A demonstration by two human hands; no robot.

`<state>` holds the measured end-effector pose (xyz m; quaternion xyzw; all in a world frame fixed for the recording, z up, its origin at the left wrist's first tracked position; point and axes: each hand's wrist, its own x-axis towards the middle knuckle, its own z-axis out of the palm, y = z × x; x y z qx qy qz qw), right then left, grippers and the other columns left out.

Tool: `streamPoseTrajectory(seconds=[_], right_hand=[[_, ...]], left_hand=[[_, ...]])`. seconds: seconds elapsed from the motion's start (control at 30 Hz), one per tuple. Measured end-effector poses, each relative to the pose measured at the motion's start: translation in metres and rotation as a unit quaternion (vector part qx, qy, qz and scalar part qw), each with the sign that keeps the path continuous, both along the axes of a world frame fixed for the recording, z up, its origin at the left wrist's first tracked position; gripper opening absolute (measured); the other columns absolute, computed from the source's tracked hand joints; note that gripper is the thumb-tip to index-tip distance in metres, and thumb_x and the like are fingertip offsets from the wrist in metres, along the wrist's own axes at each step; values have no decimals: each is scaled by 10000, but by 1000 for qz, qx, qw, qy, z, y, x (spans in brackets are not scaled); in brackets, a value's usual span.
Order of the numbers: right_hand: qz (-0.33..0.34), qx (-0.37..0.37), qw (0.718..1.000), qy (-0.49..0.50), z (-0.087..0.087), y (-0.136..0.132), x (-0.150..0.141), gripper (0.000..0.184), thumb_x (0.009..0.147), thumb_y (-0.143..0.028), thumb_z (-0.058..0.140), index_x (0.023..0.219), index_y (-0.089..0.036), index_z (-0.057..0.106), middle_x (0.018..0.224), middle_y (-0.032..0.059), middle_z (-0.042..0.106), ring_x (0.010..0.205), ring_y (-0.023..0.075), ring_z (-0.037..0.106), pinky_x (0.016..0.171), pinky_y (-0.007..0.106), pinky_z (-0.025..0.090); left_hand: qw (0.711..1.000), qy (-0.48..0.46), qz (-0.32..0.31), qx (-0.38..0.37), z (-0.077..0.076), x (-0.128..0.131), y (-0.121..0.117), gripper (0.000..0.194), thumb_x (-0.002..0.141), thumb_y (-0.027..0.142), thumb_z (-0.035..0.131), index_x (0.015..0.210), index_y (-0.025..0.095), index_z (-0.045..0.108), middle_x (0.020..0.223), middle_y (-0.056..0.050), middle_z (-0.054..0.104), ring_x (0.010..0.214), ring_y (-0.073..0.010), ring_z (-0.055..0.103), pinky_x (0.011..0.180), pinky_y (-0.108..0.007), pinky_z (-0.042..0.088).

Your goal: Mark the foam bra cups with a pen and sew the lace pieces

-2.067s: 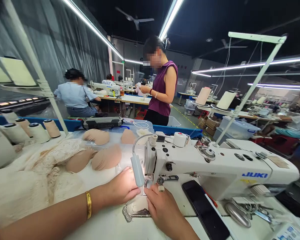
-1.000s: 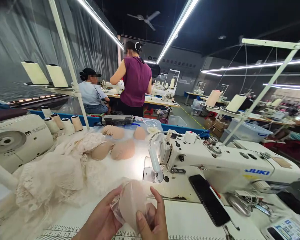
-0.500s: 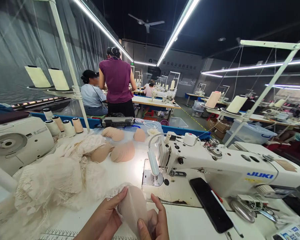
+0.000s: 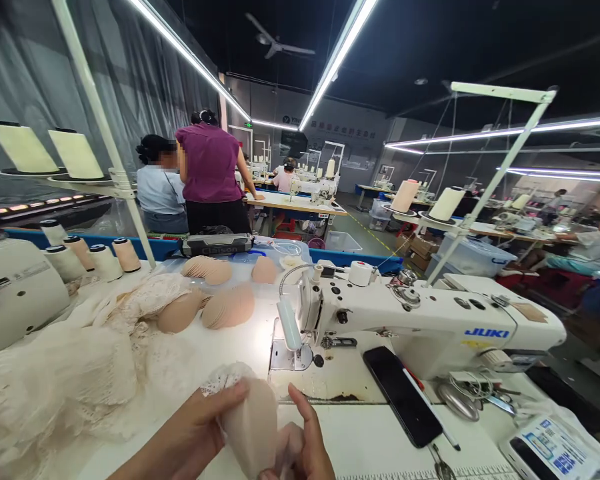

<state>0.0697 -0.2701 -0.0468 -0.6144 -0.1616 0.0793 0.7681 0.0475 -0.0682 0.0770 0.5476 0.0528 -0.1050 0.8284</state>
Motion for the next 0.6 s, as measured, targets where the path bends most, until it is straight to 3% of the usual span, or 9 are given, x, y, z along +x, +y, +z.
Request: streamPoseTrajectory(seconds=[0.07,0.1,0.13,0.17,0.23,0.3,0.4,0.5,0.6], right_hand=[[30,-149,970,-192,13,-20,25,643,1035,-532,690,1581,-312,431,854,-13,703,710,183,690,651,267,527],[38,-237,918,-316,21,-28,39,396,1092,-429,612,1458,-284,566,848,1,714,740,190,693,669,275,537],[49,-306,847,-432,30,-34,55,214,1123,-324,543,1301,-290,655,839,-2,725,762,191,690,687,281,540],[47,-325,816,-476,39,-38,70,166,1116,-259,543,1150,-295,701,874,1,755,830,204,693,759,312,544],[50,-363,762,-535,51,-41,98,204,1116,-206,543,1028,-278,713,966,16,793,947,225,676,856,364,523],[51,-383,739,-552,57,-40,118,214,1104,-154,558,991,-256,709,1009,24,802,993,223,657,852,355,502],[42,-395,735,-549,58,-42,131,301,1013,14,511,1002,-226,693,1048,17,803,978,196,652,795,309,493],[45,-404,739,-537,57,-49,129,366,931,68,499,1031,-230,686,1085,-16,807,944,171,659,802,289,499],[50,-427,733,-527,59,-54,125,306,958,32,540,996,-234,685,1110,-24,813,931,172,676,807,285,513]], left_hand=[[970,-109,-161,148,12,2,14,383,898,603,707,980,241,802,1010,-77,756,985,-308,685,896,-419,568],[947,-143,-215,193,16,7,19,278,870,518,761,968,260,792,1059,-73,760,1044,-328,681,954,-447,550],[914,-190,-261,246,19,14,22,154,845,405,796,916,270,773,1093,-62,760,1094,-336,672,1017,-469,522],[869,-251,-297,307,19,24,23,51,838,286,789,847,266,743,1114,-47,758,1137,-331,663,1085,-486,477],[752,-370,-339,428,17,49,17,146,812,109,741,757,237,697,1145,-25,753,1170,-307,658,1149,-501,411],[643,-437,-356,519,12,75,9,200,785,34,718,746,230,716,1138,-17,756,1102,-269,682,1121,-481,425],[615,-426,-365,555,6,101,1,236,742,16,757,758,251,770,1063,-14,760,955,-225,698,1047,-436,462],[616,-422,-359,560,4,106,2,268,737,22,766,783,284,796,1064,-9,754,960,-224,695,1033,-423,451],[623,-424,-348,558,2,103,4,226,755,63,783,780,287,792,1089,-13,750,983,-233,691,1036,-422,435]])
